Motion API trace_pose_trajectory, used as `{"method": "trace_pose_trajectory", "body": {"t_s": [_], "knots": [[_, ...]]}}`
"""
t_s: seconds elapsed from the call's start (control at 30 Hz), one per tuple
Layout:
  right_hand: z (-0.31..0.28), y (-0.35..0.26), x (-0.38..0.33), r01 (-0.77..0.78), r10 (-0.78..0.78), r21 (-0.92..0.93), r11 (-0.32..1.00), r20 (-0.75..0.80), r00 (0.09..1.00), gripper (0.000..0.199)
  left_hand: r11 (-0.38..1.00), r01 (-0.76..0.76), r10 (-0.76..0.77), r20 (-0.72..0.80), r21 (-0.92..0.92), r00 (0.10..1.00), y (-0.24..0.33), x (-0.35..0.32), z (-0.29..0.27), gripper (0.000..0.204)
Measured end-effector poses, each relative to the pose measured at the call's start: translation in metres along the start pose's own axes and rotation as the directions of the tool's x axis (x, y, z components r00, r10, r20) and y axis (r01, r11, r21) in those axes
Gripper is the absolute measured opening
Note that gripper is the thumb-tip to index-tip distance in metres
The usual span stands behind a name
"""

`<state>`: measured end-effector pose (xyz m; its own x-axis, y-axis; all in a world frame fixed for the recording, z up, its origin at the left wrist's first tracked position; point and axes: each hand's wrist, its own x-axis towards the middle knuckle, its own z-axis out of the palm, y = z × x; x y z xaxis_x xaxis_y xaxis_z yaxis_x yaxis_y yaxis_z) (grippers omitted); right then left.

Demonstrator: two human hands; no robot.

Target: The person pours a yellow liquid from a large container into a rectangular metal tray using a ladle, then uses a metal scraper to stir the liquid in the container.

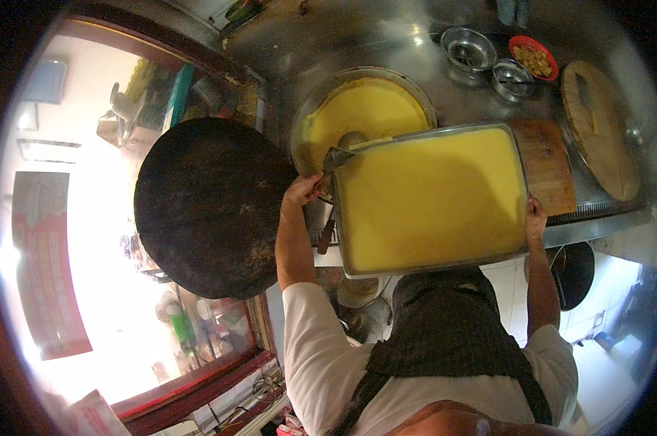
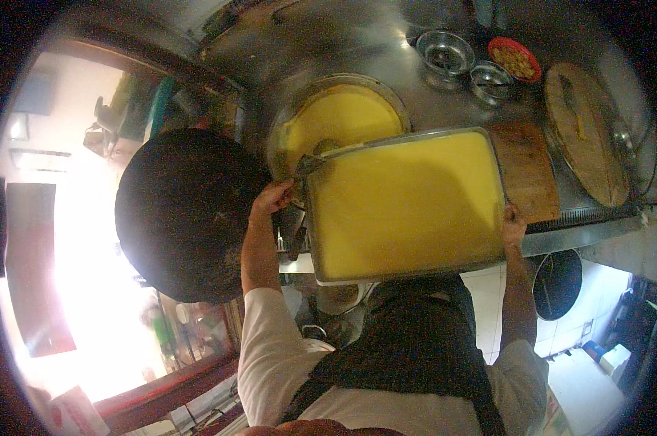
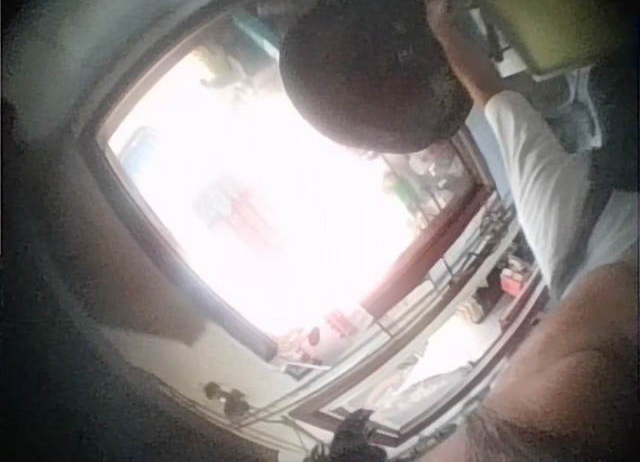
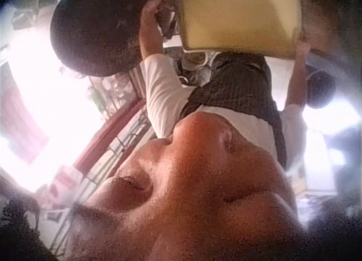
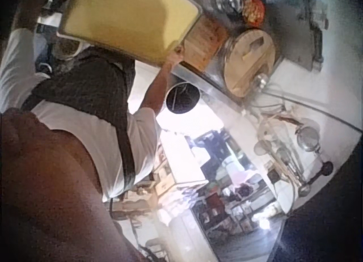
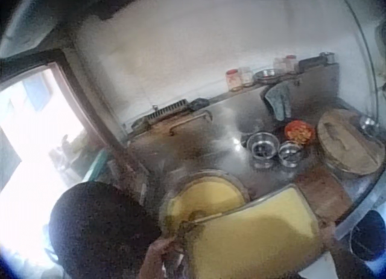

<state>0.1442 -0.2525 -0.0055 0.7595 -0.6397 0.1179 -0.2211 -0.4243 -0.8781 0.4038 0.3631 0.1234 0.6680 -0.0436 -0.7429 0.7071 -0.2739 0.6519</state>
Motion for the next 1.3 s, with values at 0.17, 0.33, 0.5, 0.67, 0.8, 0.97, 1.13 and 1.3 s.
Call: {"method": "trace_pose_trajectory", "body": {"t_s": [0.17, 0.33, 0.5, 0.67, 0.8, 0.97, 1.13, 1.3], "knots": [[-0.005, -0.001, 0.003, -0.008, 0.015, -0.235, 0.972, 0.031, 0.999, 0.040, 0.999, 0.021, -0.022, 0.034, 0.031, 0.999, 0.015, -0.014, 0.002, 0.030], [-0.003, 0.014, 0.004, 0.000, 0.001, -0.091, 0.996, 0.009, 1.000, 0.044, 0.998, 0.036, -0.037, 0.020, 0.061, 0.999, 0.017, -0.010, 0.006, 0.028], [0.000, -0.024, -0.001, -0.127, 0.135, -0.190, 0.974, 0.035, 0.990, 0.043, 0.998, -0.008, 0.015, 0.116, -0.060, 0.993, 0.015, -0.001, 0.008, 0.026], [0.003, 0.003, 0.002, 0.061, -0.063, -0.056, 0.997, -0.036, 0.997, 0.039, 0.981, -0.149, 0.116, 0.242, 0.123, 0.963, 0.029, 0.016, 0.050, 0.025], [-0.006, 0.018, 0.007, 0.064, -0.062, 0.189, 0.980, -0.016, 0.998, 0.033, 0.984, -0.176, 0.170, 0.254, -0.001, 0.952, 0.035, 0.045, 0.090, 0.023], [-0.003, -0.011, 0.003, 0.115, -0.114, -0.151, 0.982, 0.016, 0.993, 0.029, 0.950, -0.200, 0.223, 0.074, -0.239, 0.972, 0.090, 0.017, 0.086, 0.024], [-0.003, -0.023, -0.003, 0.053, -0.058, -0.107, 0.993, -0.040, 0.998, 0.029, 0.869, -0.355, 0.368, -0.031, -0.344, 0.929, 0.151, -0.039, 0.078, 0.021], [0.012, -0.028, -0.001, 0.047, -0.046, -0.058, 0.997, 0.029, 0.999, 0.030, 0.954, -0.274, 0.272, 0.031, 0.121, 0.962, 0.065, 0.022, 0.031, 0.018]]}}
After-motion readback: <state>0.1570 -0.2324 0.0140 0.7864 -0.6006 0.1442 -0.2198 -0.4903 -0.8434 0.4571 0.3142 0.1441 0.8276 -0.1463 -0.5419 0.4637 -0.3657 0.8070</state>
